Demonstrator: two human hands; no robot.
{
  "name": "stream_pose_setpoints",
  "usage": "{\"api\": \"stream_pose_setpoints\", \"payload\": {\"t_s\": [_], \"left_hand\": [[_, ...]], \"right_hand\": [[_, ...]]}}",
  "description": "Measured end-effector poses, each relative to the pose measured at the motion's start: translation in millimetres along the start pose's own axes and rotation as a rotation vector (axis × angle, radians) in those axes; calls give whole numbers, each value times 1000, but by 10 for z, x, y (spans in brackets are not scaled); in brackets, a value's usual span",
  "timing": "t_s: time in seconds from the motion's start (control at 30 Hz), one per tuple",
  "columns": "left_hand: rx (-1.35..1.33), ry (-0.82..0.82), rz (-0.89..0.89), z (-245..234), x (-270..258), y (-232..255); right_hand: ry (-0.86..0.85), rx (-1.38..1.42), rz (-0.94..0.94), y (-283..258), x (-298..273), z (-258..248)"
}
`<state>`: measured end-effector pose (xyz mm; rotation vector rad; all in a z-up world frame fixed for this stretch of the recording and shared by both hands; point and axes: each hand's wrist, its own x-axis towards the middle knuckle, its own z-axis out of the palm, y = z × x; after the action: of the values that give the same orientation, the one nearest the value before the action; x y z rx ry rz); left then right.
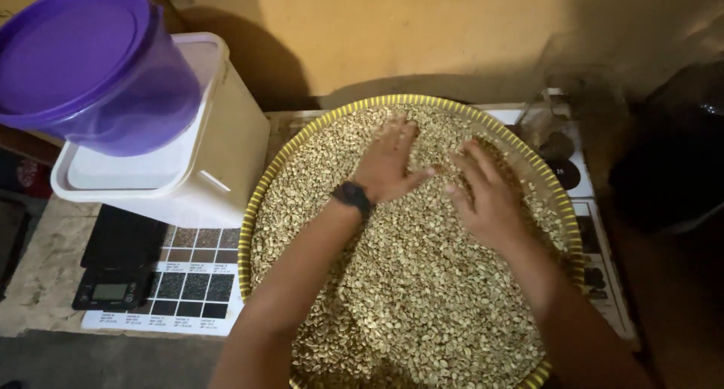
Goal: Manually sorting green coffee beans in a large tray to identify and remove defects.
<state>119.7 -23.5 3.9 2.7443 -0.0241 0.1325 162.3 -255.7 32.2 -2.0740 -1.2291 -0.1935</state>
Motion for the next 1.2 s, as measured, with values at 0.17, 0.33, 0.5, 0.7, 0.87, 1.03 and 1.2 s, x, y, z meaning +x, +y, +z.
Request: {"api": "stream_pose_setpoints", "payload": {"t_s": [0.17, 0.33, 0.5, 0.7, 0.87, 1.03, 1.2], "left_hand": [[-33, 22, 193, 157, 4, 541], [67, 158, 407, 378, -322, 1115], [-130, 278, 594, 907, -739, 1487], [20, -208, 595, 462, -1212, 1613], [-18, -187, 457, 289, -1421, 1268], [199, -190, 235, -57, -1494, 829], [284, -211, -46, -355, -1602, 451]], "right_hand": [[130, 6, 35, 374, -15, 39], [219, 64, 61, 490, -44, -7], [307, 12, -43, 558, -82, -10], [216, -38, 105, 295, -74, -86], [189, -26, 109, 481, -85, 9], [199, 25, 6, 579, -131, 76], [191, -70, -25, 671, -162, 129]]}}
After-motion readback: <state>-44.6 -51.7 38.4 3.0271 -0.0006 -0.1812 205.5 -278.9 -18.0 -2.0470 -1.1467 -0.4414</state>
